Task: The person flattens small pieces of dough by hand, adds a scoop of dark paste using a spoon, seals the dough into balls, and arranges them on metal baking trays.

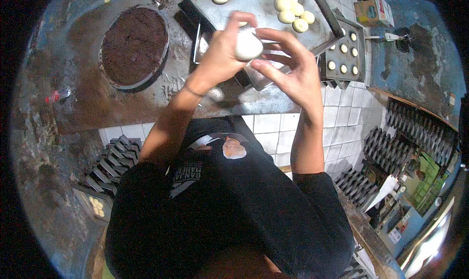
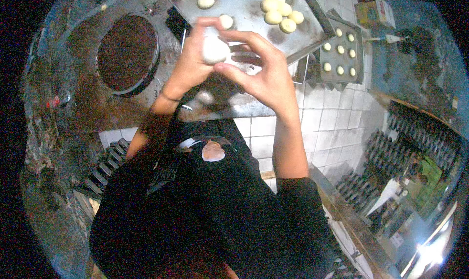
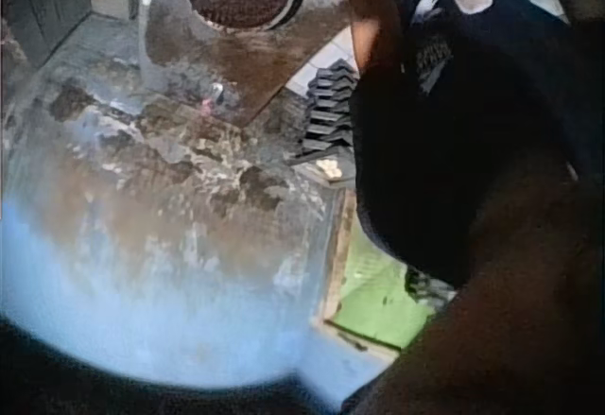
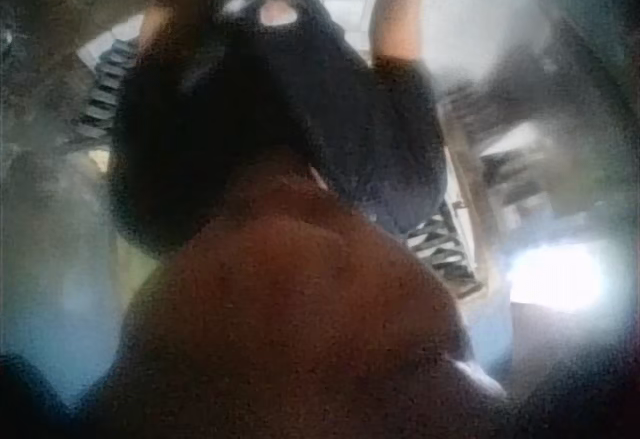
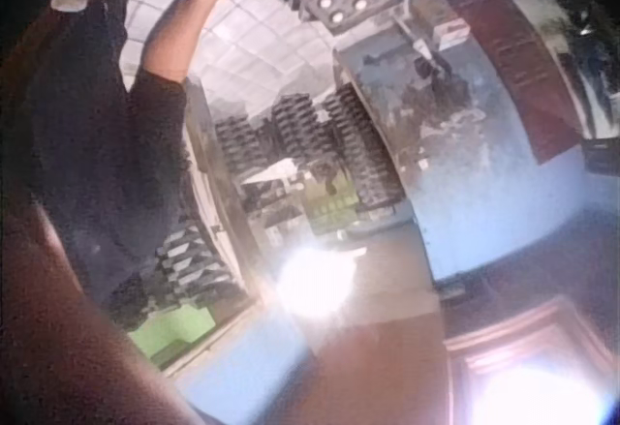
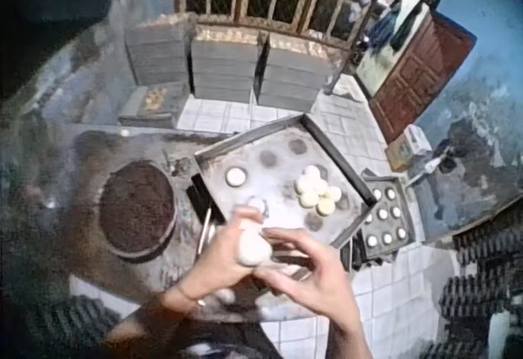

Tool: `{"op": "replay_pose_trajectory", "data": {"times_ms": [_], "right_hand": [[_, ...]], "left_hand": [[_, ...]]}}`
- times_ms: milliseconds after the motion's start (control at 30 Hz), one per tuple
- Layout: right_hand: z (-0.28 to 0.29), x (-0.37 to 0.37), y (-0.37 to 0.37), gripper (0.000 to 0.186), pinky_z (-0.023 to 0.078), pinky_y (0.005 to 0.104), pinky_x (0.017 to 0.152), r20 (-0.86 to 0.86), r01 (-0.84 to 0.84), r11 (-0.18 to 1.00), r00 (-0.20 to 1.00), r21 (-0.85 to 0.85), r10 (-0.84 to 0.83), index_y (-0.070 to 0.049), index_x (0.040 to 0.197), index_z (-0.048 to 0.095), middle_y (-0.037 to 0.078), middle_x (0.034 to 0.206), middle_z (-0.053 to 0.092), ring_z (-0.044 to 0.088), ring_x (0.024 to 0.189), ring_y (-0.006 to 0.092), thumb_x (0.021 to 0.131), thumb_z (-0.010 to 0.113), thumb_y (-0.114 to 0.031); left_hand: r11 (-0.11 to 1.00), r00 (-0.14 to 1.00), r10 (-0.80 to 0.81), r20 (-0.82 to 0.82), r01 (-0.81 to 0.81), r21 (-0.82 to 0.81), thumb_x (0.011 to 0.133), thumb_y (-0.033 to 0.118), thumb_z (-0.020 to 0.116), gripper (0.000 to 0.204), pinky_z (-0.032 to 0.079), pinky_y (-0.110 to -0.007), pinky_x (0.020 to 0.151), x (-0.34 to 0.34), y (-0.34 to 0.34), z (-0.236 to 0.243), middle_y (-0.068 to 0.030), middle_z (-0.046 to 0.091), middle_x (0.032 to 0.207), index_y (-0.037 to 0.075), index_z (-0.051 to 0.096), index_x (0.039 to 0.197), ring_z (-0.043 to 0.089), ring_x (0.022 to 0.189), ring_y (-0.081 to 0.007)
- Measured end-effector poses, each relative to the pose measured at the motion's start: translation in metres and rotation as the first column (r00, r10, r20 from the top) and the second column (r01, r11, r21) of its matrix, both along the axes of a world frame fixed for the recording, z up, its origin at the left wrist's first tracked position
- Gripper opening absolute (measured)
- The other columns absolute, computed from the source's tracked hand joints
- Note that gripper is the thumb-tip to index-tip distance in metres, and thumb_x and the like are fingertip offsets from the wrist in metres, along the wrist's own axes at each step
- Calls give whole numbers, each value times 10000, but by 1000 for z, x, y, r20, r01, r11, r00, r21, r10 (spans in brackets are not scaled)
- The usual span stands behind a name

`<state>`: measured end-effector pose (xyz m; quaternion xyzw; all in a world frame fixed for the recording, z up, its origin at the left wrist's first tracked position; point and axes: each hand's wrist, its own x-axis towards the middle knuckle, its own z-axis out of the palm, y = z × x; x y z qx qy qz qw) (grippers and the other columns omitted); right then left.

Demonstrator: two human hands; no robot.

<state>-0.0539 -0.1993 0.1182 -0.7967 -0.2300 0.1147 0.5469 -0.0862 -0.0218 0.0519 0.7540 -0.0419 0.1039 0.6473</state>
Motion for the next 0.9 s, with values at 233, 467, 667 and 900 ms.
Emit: {"op": "replay_pose_trajectory", "data": {"times_ms": [233, 467, 667, 900], "right_hand": [[-67, 27, -16, 425, 585, 391, 853, -66, -4, 987, 998, -163, -7, -91, 1161, 757, 127, 1122, 732, 715, 987, 244, 789, 877, -258], [-179, 40, -26, 652, 484, 485, 1053, 253, -23, 665, 915, -746, 315, 37, 1442, 512, 302, 1370, 558, 543, 1314, 450, 929, 711, -313], [-208, 25, -8, 836, 246, 541, 1247, 375, 80, 636, 860, -767, 345, 97, 1557, 304, 370, 1619, 258, 231, 1540, 486, 1030, 533, -511], [-191, 78, -46, 726, 146, 478, 1285, -230, -56, 958, 973, -283, -11, 124, 1572, 261, 346, 1663, 183, 167, 1578, 423, 1105, 380, -419]], "left_hand": [[970, 981, -131, -142, 156, 186, 793, 148, 790, 639, 569, -478, 843, 25, -21, -79, -236, 698, 1102, 118, 452, 1334, 709, 1000, -454], [695, 999, 25, -48, 18, 719, 784, 533, 785, 1030, 84, -649, 1247, -3, 31, -115, -164, 322, 1658, 147, 308, 1611, 166, 1581, -395], [742, 999, -33, -16, 35, 669, 833, 573, 748, 1014, 110, -656, 1241, -4, 36, -126, -144, 207, 1716, 159, 277, 1630, 117, 1597, -380], [790, 997, -26, -69, 63, 610, 800, 558, 785, 1074, 104, -655, 1248, -4, 37, -131, -138, 143, 1732, 142, 257, 1637, 48, 1606, -380]]}}
